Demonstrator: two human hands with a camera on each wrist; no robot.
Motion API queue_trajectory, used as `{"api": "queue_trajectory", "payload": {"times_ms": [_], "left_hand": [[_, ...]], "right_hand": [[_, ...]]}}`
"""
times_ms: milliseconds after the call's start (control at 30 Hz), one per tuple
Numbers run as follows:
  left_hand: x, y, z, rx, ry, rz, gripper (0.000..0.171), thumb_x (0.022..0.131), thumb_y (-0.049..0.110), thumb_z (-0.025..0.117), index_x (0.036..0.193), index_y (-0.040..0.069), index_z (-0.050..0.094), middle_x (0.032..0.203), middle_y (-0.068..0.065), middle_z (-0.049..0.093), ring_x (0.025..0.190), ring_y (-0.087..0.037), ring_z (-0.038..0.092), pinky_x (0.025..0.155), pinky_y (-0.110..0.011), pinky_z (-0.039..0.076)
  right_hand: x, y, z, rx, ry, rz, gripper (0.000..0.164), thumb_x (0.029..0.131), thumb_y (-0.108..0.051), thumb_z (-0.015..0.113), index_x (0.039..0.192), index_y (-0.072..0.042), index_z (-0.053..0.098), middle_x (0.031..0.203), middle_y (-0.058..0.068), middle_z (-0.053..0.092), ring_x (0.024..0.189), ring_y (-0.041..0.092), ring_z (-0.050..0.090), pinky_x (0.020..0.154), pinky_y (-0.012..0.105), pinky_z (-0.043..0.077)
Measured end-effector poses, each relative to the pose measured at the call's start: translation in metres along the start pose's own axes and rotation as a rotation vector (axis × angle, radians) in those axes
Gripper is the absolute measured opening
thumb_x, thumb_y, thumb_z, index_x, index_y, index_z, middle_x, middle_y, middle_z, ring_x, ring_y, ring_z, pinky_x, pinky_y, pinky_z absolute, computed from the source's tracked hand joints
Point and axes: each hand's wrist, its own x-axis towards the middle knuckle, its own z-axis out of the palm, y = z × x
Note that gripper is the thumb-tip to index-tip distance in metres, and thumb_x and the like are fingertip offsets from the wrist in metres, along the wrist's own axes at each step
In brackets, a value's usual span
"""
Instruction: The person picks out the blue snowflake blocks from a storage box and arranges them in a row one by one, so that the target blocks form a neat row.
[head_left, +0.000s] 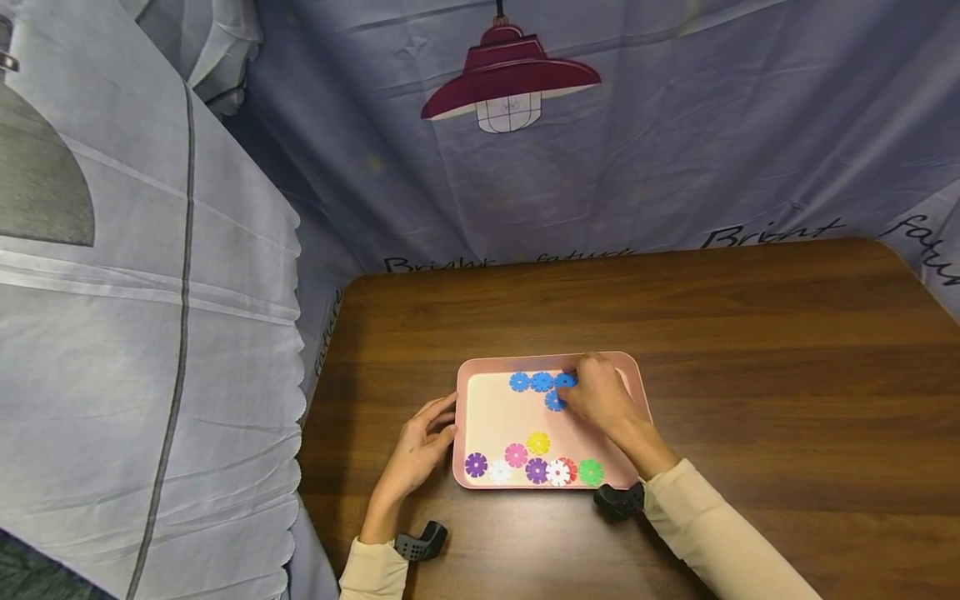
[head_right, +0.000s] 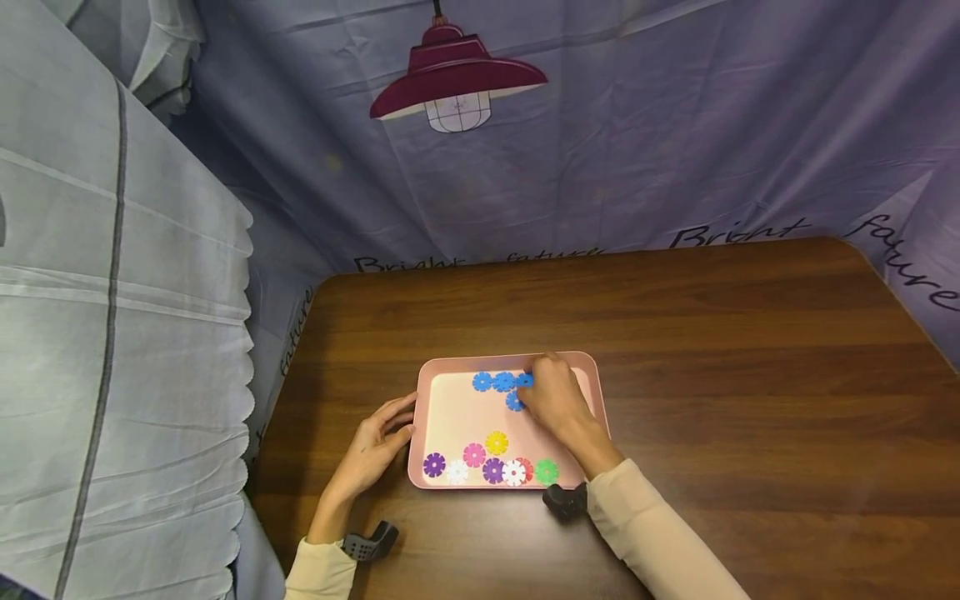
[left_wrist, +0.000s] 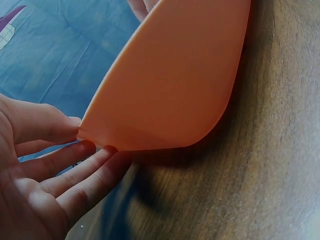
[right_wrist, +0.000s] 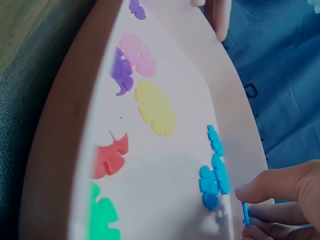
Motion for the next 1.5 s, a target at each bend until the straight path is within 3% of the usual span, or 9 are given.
{"api": "queue_trajectory", "payload": {"times_ms": [200,367,467,733,1067,1233,1500], "left_hand": [[-0.001,0.001,0.001,0.003,0.0,0.009,0.047,0.094,-0.007,0.056,0.14,-0.005,0.049,0.137,-0.023,0.05,0.119,-0.038,0.056,0.085,-0.022,0.052],[-0.002,0.002,0.001,0.008,0.002,0.013,0.047,0.094,-0.006,0.056,0.14,-0.005,0.049,0.136,-0.024,0.05,0.119,-0.039,0.056,0.083,-0.021,0.052],[-0.002,0.001,0.002,0.006,0.001,0.004,0.047,0.094,-0.007,0.056,0.14,-0.005,0.049,0.137,-0.023,0.05,0.119,-0.038,0.056,0.086,-0.021,0.052],[-0.003,0.002,0.003,0.052,0.012,0.023,0.047,0.093,-0.007,0.058,0.139,-0.005,0.051,0.135,-0.022,0.052,0.117,-0.037,0.058,0.093,-0.037,0.051],[-0.004,0.004,0.006,0.055,0.025,-0.007,0.047,0.093,-0.009,0.057,0.139,-0.004,0.05,0.136,-0.023,0.052,0.118,-0.039,0.057,0.09,-0.026,0.051],[-0.005,0.004,0.005,0.025,0.012,-0.013,0.047,0.093,-0.008,0.056,0.14,-0.004,0.05,0.135,-0.022,0.052,0.12,-0.039,0.055,0.084,-0.018,0.049],[-0.006,0.005,0.006,0.003,0.005,-0.028,0.047,0.094,-0.009,0.056,0.141,-0.003,0.05,0.135,-0.021,0.053,0.12,-0.039,0.055,0.082,-0.019,0.05]], "right_hand": [[-0.004,-0.003,-0.01,0.002,0.042,-0.051,0.027,0.075,-0.006,0.078,0.098,0.007,0.073,0.089,0.018,0.063,0.068,0.022,0.054,0.06,0.035,0.048],[-0.006,-0.005,-0.021,-0.025,0.094,-0.063,0.027,0.074,-0.011,0.079,0.098,0.002,0.076,0.088,0.016,0.066,0.075,0.024,0.06,0.068,0.04,0.05],[-0.007,-0.006,-0.027,0.022,0.113,-0.049,0.028,0.075,-0.009,0.079,0.099,0.004,0.075,0.091,0.016,0.066,0.08,0.027,0.062,0.072,0.043,0.052],[-0.011,-0.005,-0.042,0.099,0.129,-0.037,0.027,0.077,-0.006,0.078,0.1,0.007,0.073,0.102,0.022,0.064,0.086,0.032,0.063,0.075,0.044,0.055],[-0.016,0.0,-0.068,0.102,0.18,-0.022,0.028,0.081,-0.007,0.074,0.105,0.007,0.072,0.104,0.022,0.064,0.093,0.037,0.064,0.081,0.048,0.053],[-0.019,0.007,-0.078,0.095,0.218,-0.044,0.027,0.079,-0.005,0.076,0.104,0.007,0.072,0.102,0.023,0.064,0.089,0.035,0.063,0.076,0.047,0.054],[-0.022,0.019,-0.092,0.089,0.245,-0.014,0.03,0.081,-0.008,0.075,0.107,0.007,0.071,0.104,0.023,0.063,0.089,0.035,0.063,0.076,0.046,0.054]]}}
